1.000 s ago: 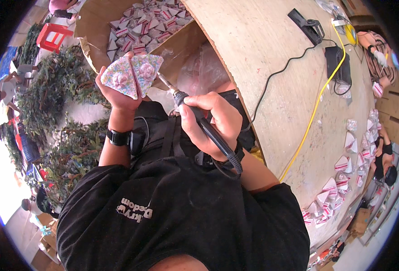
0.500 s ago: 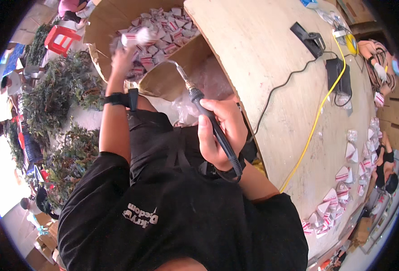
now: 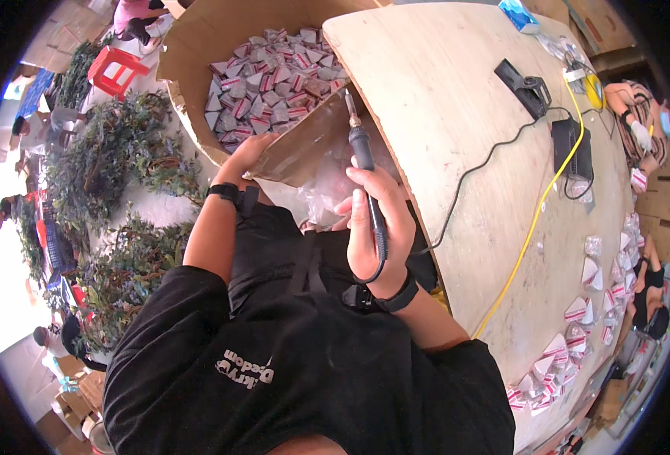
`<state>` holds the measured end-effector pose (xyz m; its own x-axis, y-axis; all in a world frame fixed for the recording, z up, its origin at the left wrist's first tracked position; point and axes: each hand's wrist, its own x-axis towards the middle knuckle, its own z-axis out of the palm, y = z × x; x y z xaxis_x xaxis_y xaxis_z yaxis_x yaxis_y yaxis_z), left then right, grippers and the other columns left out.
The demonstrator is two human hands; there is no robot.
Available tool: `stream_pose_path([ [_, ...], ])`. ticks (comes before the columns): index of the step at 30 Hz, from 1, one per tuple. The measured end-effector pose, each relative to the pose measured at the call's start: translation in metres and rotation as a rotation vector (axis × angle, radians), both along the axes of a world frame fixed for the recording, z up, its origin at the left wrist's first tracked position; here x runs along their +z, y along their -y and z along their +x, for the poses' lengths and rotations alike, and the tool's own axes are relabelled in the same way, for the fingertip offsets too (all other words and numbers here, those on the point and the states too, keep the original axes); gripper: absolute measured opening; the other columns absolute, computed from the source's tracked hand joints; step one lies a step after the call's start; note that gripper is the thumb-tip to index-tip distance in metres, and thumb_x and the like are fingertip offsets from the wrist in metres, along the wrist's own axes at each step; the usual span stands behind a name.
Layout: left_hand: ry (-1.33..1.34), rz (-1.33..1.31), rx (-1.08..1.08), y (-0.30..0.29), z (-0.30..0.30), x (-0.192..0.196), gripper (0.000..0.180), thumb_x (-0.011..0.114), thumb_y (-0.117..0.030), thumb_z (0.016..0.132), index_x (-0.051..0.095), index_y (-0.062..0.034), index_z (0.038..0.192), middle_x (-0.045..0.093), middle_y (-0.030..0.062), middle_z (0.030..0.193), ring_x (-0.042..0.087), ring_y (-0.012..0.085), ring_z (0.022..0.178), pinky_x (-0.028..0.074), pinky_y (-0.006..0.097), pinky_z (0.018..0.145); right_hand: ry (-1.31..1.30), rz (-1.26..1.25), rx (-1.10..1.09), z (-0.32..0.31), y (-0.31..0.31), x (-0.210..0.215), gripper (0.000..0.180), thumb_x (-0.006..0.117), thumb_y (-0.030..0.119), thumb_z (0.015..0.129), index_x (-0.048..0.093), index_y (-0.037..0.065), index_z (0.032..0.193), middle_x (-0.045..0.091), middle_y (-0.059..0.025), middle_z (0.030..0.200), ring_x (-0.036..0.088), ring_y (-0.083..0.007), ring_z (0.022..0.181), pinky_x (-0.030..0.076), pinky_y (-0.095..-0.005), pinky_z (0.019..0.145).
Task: The recorder uses a handheld heat sealing tool to seal small triangular pouches filled with colorful contents.
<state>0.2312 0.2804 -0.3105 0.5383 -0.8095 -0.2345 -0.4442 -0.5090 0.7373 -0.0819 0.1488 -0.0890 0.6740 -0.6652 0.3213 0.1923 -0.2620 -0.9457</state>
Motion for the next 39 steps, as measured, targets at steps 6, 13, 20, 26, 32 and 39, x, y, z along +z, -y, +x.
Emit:
stream_pose_path([
  [6, 0.378, 0.277, -0.259, -0.024, 0.008, -0.025, 0.037, 0.053, -0.027, 0.093, 0.065, -0.0151, 0.126, 0.068, 0.0127, 0.122, 0.065, 0.0313, 0.110, 0.051, 0.042, 0.095, -0.053, 0.127, 0.038, -0.004, 0.006, -0.023, 0.027, 0.046, 0.013, 0.103, 0.052, -0.004, 0.123, 0.054, -0.0237, 0.138, 0.061, -0.0129, 0.072, 0.046, -0.0222, 0.058],
  [13, 0.182, 0.197, -0.197, 0.002, -0.016, -0.014, 0.037, 0.043, -0.030, 0.100, 0.063, -0.0168, 0.129, 0.065, 0.0177, 0.122, 0.061, 0.0355, 0.115, 0.045, 0.045, 0.103, -0.138, -0.007, -0.093, -0.002, 0.002, -0.007, 0.032, 0.047, 0.010, 0.102, 0.043, 0.000, 0.133, 0.046, -0.0224, 0.146, 0.065, -0.0225, 0.105, 0.051, -0.0242, 0.064],
  [20, 0.122, 0.151, -0.239, -0.006, -0.006, -0.023, 0.034, 0.045, -0.023, 0.097, 0.063, -0.0131, 0.124, 0.068, 0.0222, 0.111, 0.064, 0.0407, 0.106, 0.050, 0.048, 0.094, 0.025, -0.215, -0.341, -0.014, 0.023, -0.018, 0.025, 0.036, 0.018, 0.107, 0.046, -0.003, 0.116, 0.060, -0.0253, 0.132, 0.071, -0.0291, 0.094, 0.049, -0.0226, 0.058],
  [26, -0.069, 0.175, 0.179, 0.012, -0.022, 0.025, 0.044, 0.053, -0.046, 0.097, 0.071, -0.0068, 0.108, 0.071, 0.0218, 0.107, 0.066, 0.0396, 0.104, 0.050, 0.046, 0.089, -0.083, -0.417, -0.324, -0.044, 0.040, -0.037, 0.008, 0.049, 0.006, 0.102, 0.045, -0.001, 0.101, 0.067, -0.0268, 0.117, 0.067, -0.0381, 0.113, 0.050, -0.0266, 0.062],
  [32, -0.061, -0.098, 0.375, 0.015, -0.047, 0.063, 0.045, 0.062, -0.046, 0.092, 0.070, -0.0063, 0.111, 0.073, 0.0155, 0.102, 0.069, 0.0319, 0.099, 0.052, 0.041, 0.088, -0.070, -0.482, -0.365, -0.057, 0.051, -0.042, 0.018, 0.052, 0.004, 0.100, 0.042, 0.000, 0.086, 0.064, -0.0343, 0.119, 0.071, -0.0358, 0.099, 0.052, -0.0321, 0.069],
  [39, 0.256, 0.108, 0.126, 0.035, -0.057, 0.071, 0.035, 0.066, -0.028, 0.085, 0.068, -0.0118, 0.116, 0.071, 0.0176, 0.104, 0.068, 0.0361, 0.099, 0.054, 0.045, 0.085, -0.113, -0.521, -0.399, -0.074, 0.073, -0.032, 0.020, 0.050, 0.003, 0.101, 0.039, -0.001, 0.085, 0.062, -0.0351, 0.123, 0.071, -0.0334, 0.093, 0.053, -0.0341, 0.070],
])
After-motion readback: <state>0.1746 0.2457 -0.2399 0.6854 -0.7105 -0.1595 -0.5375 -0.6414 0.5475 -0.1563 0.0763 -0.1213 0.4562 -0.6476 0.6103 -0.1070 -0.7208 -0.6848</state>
